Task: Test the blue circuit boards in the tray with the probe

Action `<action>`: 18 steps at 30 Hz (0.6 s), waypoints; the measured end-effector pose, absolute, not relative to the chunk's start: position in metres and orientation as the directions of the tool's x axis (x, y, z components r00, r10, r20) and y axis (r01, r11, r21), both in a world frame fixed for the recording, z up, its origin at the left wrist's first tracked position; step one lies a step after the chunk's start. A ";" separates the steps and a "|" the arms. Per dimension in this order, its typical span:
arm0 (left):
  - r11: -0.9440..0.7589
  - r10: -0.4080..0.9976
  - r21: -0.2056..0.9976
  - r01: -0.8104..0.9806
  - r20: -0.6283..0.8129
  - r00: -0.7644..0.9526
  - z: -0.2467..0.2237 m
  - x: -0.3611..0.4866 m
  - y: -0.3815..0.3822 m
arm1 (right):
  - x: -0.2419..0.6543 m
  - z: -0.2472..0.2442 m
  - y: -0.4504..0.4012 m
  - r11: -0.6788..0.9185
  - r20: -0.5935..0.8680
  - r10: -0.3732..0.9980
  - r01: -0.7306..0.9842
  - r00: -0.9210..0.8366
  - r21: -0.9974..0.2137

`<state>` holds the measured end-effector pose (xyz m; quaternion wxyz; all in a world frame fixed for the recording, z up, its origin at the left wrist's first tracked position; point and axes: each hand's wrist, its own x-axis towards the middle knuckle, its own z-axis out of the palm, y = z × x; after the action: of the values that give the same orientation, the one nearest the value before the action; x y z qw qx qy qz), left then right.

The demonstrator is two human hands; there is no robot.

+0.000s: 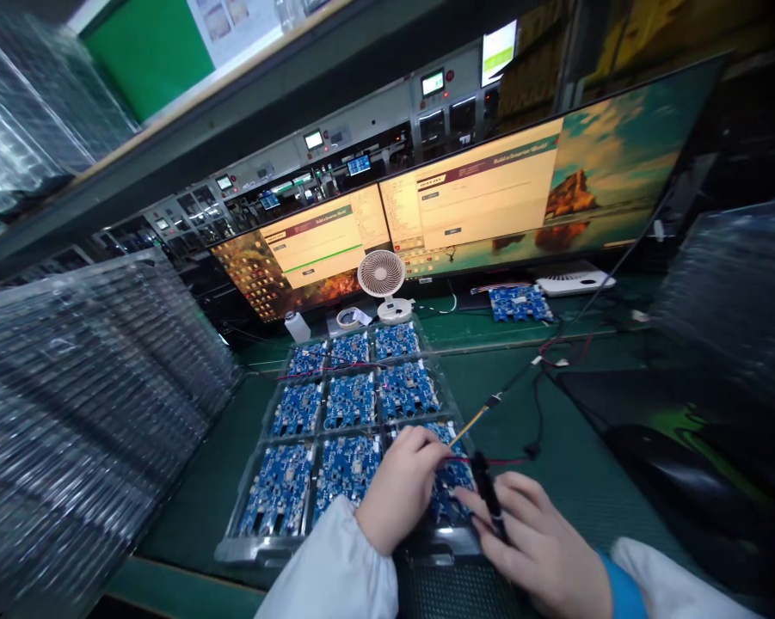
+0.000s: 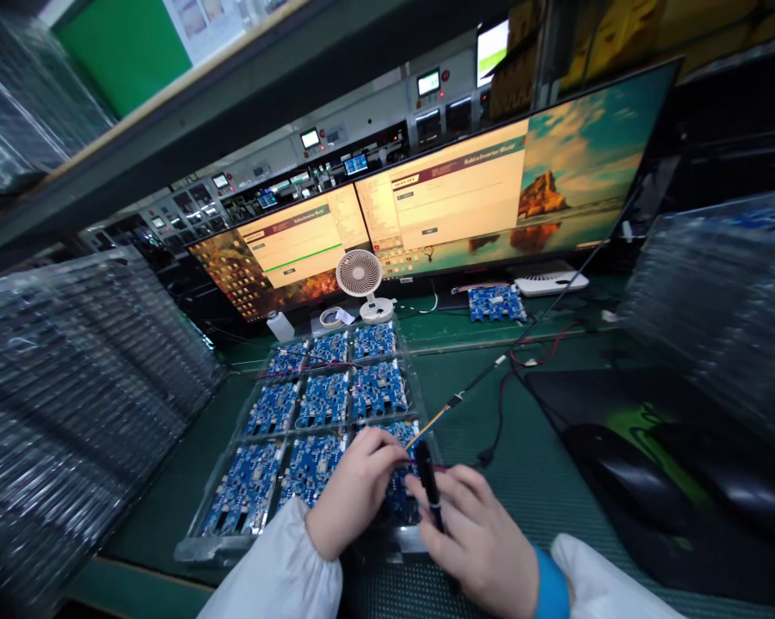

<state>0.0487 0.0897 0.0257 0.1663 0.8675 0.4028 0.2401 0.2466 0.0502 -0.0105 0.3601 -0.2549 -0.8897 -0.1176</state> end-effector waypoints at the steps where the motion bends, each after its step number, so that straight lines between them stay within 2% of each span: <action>1: -0.603 0.790 0.528 0.598 0.288 0.542 0.027 0.047 0.094 | 0.245 -0.012 0.049 0.872 0.674 0.329 0.486 -0.662 0.053; 4: -0.517 0.843 0.658 0.548 0.282 0.457 0.026 0.046 0.108 | 0.236 -0.025 0.047 0.918 0.663 0.273 0.396 -0.698 0.039; 6: -0.464 0.873 0.705 0.536 0.261 0.412 0.023 0.050 0.120 | 0.228 -0.035 0.047 0.915 0.644 0.337 0.399 -0.687 -0.053; 9: -0.455 0.876 0.707 0.541 0.247 0.414 0.014 0.062 0.140 | 0.221 -0.042 0.048 0.878 0.517 0.463 0.454 -0.720 -0.153; 12: -0.437 0.886 0.692 0.575 0.219 0.410 0.003 0.073 0.156 | 0.219 -0.040 0.047 0.864 0.433 0.495 0.481 -0.753 -0.150; 18: -0.402 0.908 0.708 0.580 0.227 0.352 -0.006 0.079 0.165 | 0.217 -0.035 0.046 0.876 0.336 0.475 0.472 -0.814 -0.095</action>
<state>0.0788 0.1654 -0.0057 0.2651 0.7784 0.4780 0.3088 0.2169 0.0456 -0.0355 0.1773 -0.2485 -0.9523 0.0038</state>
